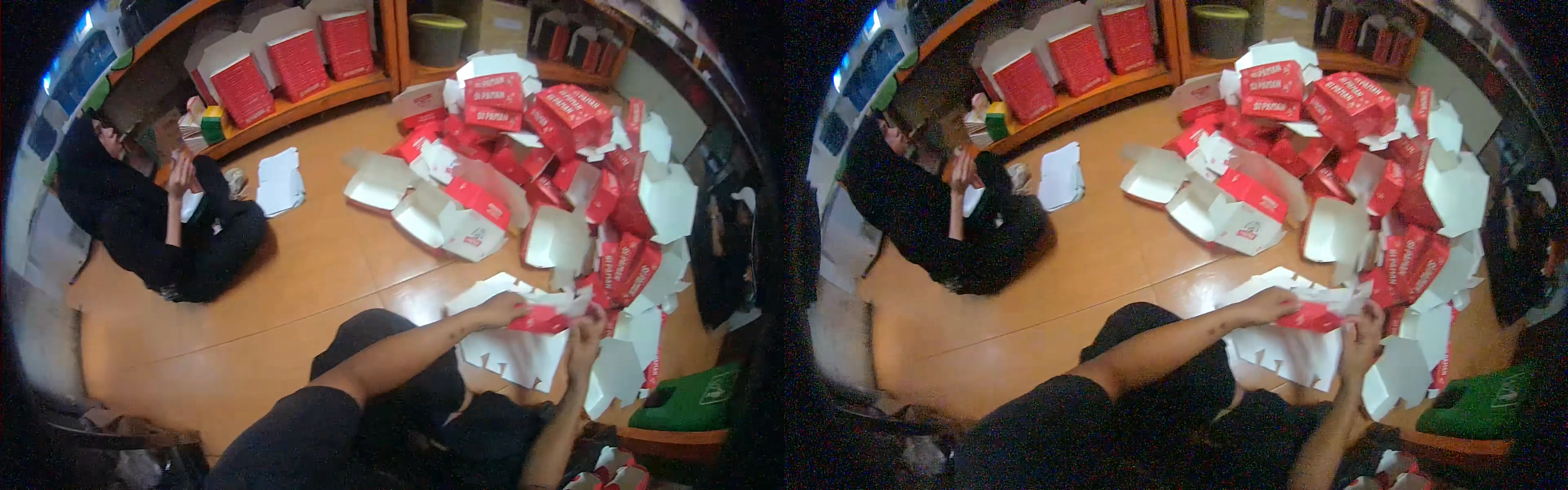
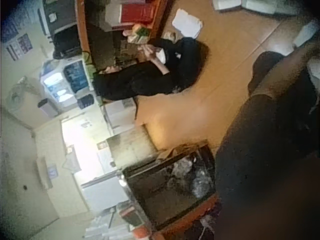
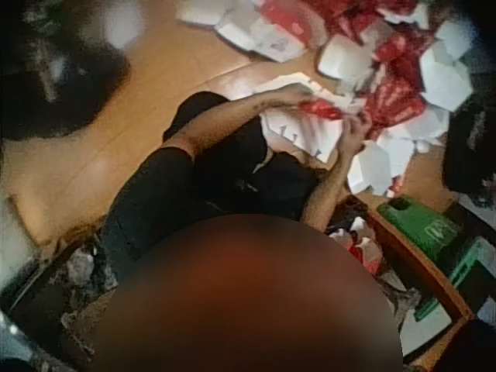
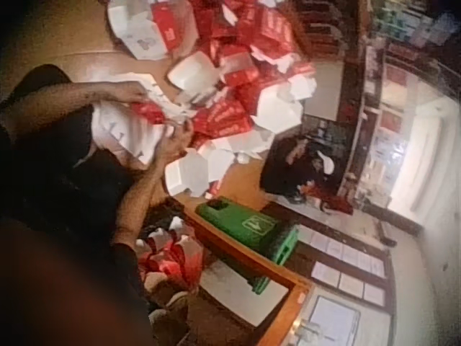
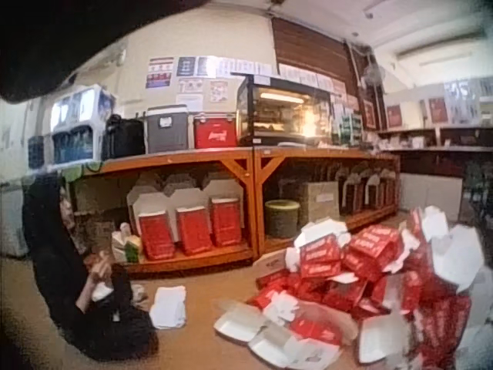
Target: The person sits on the floor and assembles red and white cardboard boxes by hand. They fold the flat pieces into rectangular shapes and place the finished boxes into a pile. The process is repeated continuously throughout the clip.
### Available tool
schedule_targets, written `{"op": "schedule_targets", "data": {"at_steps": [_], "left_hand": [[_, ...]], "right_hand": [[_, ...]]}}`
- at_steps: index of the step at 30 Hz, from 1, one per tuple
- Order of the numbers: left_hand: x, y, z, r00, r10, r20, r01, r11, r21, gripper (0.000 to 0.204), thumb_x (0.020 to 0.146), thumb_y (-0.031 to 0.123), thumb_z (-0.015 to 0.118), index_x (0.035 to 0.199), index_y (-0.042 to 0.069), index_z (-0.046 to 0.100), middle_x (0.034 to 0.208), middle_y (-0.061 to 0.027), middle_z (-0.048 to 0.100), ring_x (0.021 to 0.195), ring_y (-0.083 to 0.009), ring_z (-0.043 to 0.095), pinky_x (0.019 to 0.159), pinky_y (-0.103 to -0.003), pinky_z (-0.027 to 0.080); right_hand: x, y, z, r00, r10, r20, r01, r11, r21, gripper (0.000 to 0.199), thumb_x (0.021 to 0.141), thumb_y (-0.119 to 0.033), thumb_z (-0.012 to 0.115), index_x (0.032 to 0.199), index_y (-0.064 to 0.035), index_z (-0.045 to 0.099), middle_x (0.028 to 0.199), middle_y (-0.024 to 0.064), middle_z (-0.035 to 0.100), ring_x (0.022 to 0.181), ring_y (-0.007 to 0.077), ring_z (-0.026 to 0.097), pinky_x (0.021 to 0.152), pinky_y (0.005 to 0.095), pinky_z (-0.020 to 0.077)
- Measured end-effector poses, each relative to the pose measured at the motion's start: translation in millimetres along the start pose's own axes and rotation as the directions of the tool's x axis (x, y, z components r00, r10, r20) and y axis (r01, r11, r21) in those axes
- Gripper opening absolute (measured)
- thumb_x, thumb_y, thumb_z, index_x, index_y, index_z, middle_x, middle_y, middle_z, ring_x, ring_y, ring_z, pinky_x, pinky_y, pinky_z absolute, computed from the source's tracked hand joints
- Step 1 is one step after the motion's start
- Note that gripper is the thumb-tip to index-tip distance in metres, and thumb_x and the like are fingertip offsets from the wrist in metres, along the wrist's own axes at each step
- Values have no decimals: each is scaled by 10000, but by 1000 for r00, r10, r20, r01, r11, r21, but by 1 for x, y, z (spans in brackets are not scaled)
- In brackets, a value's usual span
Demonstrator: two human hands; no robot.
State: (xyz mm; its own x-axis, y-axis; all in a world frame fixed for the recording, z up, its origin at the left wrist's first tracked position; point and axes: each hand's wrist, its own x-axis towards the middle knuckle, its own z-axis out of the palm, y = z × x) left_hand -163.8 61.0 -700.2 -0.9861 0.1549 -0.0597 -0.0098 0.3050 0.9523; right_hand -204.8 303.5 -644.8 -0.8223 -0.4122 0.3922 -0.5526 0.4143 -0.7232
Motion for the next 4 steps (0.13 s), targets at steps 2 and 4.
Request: {"op": "schedule_targets", "data": {"at_steps": [2,4], "left_hand": [[0,-7,6,996,68,57,-75,989,126,365,964,334,523,890,-5,640,849,-197,669,772,-284,640,740,-424,485],[-4,1,6,990,110,86,-123,980,157,339,968,303,511,903,-2,643,866,-209,667,797,-306,644,755,-431,489]], "right_hand": [[6,-36,2,993,-29,112,57,967,-249,113,749,-122,764,797,-62,681,1350,197,450,1304,369,406,1101,478,295],[-1,-28,20,996,-88,17,89,951,-297,155,796,-137,735,877,-44,642,1316,221,456,1260,397,422,1082,477,315]]}}
